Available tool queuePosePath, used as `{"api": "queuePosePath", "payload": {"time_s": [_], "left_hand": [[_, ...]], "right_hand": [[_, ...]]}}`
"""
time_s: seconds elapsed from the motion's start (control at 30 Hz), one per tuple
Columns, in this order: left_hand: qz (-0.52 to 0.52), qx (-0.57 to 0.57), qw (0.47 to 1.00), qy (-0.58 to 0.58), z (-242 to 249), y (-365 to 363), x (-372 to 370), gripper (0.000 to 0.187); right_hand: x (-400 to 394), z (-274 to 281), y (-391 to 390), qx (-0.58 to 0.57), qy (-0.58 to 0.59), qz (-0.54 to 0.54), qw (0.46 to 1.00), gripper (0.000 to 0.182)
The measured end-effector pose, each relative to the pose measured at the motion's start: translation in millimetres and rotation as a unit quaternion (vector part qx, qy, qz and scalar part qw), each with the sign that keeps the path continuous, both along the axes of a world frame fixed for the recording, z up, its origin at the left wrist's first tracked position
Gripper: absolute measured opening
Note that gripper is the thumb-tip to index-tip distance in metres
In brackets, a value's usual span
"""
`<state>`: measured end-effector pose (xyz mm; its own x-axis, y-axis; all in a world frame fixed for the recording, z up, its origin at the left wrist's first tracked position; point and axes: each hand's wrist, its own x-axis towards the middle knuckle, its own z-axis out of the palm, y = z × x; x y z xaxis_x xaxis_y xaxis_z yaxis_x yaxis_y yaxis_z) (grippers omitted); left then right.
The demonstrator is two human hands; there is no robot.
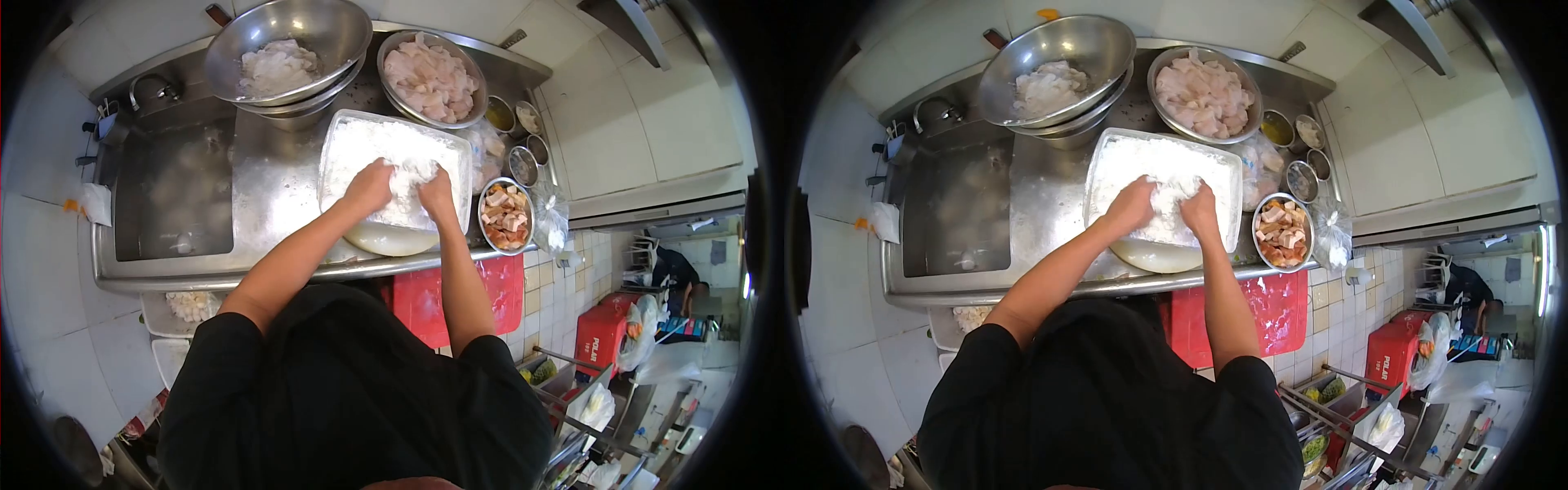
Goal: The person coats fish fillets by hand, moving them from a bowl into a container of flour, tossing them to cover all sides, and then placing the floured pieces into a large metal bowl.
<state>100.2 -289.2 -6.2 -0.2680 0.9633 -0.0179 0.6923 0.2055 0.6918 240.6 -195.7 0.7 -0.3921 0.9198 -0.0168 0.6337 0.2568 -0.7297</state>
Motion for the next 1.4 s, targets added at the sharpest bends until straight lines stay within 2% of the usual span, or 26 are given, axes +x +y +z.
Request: {"api": "queuePosePath", "payload": {"time_s": [0.1,0.2,0.23,0.33,0.37,0.43,0.47,0.53,0.6,0.67,0.73,0.8,0.87,0.9,0.97,1.0,1.07,1.1,1.13,1.17,1.2,1.23,1.27,1.3,1.37,1.4], "left_hand": [[0.06,0.022,0.994,-0.092,7.2,1.6,-11.8,0.034],[0.052,0.01,0.994,-0.095,6.9,5.2,-32.5,0.034],[0.02,-0.032,0.995,-0.091,22.8,0.5,-36.9,0.034],[-0.026,0.001,0.998,0.062,15.0,-3.6,-44.0,0.032],[-0.029,0.0,0.999,0.021,15.4,-6.3,-44.3,0.032],[-0.026,0.002,0.998,-0.058,27.4,-12.6,-42.2,0.032],[-0.025,0.018,0.994,-0.103,14.0,-11.0,-42.3,0.03],[-0.021,0.018,0.99,-0.139,22.3,-21.4,-43.8,0.031],[-0.009,0.03,0.988,-0.151,8.1,-21.7,-50.6,0.035],[-0.006,0.067,0.983,-0.172,13.2,-31.3,-61.8,0.033],[0.01,0.1,0.967,-0.236,20.0,-44.5,-73.6,0.032],[0.045,0.101,0.954,-0.277,36.5,-64.0,-89.4,0.032],[0.059,0.109,0.94,-0.317,39.3,-83.6,-107.6,0.032],[0.078,0.114,0.937,-0.321,35.5,-92.8,-116.4,0.032],[0.082,0.156,0.916,-0.361,31.4,-110.6,-130.5,0.032],[0.081,0.175,0.904,-0.381,28.0,-119.5,-136.4,0.032],[0.126,0.139,0.923,-0.337,27.0,-139.6,-148.9,0.029],[0.141,0.11,0.93,-0.322,34.6,-151.2,-153.5,0.029],[0.161,0.147,0.932,-0.29,13.0,-157.7,-157.3,0.028],[0.197,0.106,0.93,-0.292,3.1,-163.2,-160.8,0.029],[0.177,0.109,0.94,-0.272,-10.5,-166.5,-169.8,0.028],[0.221,0.041,0.93,-0.29,10.9,-171.3,-169.0,0.036],[0.218,0.068,0.946,-0.232,-15.0,-172.8,-175.8,0.032],[0.191,0.07,0.946,-0.251,-23.8,-173.7,-182.5,0.031],[0.157,0.067,0.947,-0.272,-28.8,-165.8,-185.9,0.028],[0.15,0.064,0.948,-0.273,-29.8,-161.0,-185.3,0.028]], "right_hand": [[-1.3,1.7,4.6,-0.032,0.117,0.034,0.992,0.045],[1.2,56.0,-8.9,0.061,0.109,-0.013,0.992,0.038],[2.7,61.7,-7.8,0.018,0.192,-0.018,0.981,0.034],[16.5,25.6,21.7,-0.077,0.165,-0.037,0.983,0.032],[17.4,24.6,18.9,-0.077,0.168,-0.022,0.982,0.034],[21.1,11.9,21.8,-0.116,0.206,-0.088,0.968,0.036],[22.1,2.7,24.5,-0.14,0.223,-0.115,0.958,0.038],[19.0,-6.9,27.3,-0.24,0.315,-0.112,0.911,0.041],[6.9,3.6,29.3,-0.342,0.393,-0.149,0.841,0.04],[-5.2,-1.3,48.1,-0.289,0.417,-0.081,0.858,0.039],[-33.2,31.7,53.3,-0.237,0.439,-0.018,0.867,0.038],[-79.4,87.8,44.0,-0.135,0.417,0.057,0.897,0.037],[-138.9,115.9,49.7,0.042,0.418,0.109,0.901,0.033],[-167.5,154.4,30.5,0.081,0.345,0.132,0.926,0.03],[-228.8,170.3,28.3,0.233,0.243,0.165,0.927,0.029],[-259.0,154.5,43.2,0.343,0.212,0.175,0.898,0.03],[-306.9,153.2,23.1,0.185,0.046,0.18,0.965,0.035],[-336.4,115.8,34.6,0.245,-0.086,0.197,0.945,0.044],[-354.1,92.7,43.9,0.183,-0.252,0.309,0.899,0.053],[-354.7,70.7,45.8,0.161,-0.265,0.435,0.846,0.056],[-352.1,66.5,36.0,0.198,-0.207,0.442,0.85,0.052],[-370.4,69.2,45.1,0.095,-0.275,0.426,0.857,0.045],[-368.8,69.9,44.3,0.145,-0.228,0.373,0.888,0.04],[-359.2,94.1,34.7,0.128,-0.234,0.351,0.897,0.04],[-329.5,107.4,25.0,0.199,-0.061,0.276,0.938,0.041],[-314.7,114.3,20.5,0.182,-0.001,0.232,0.956,0.038]]}}
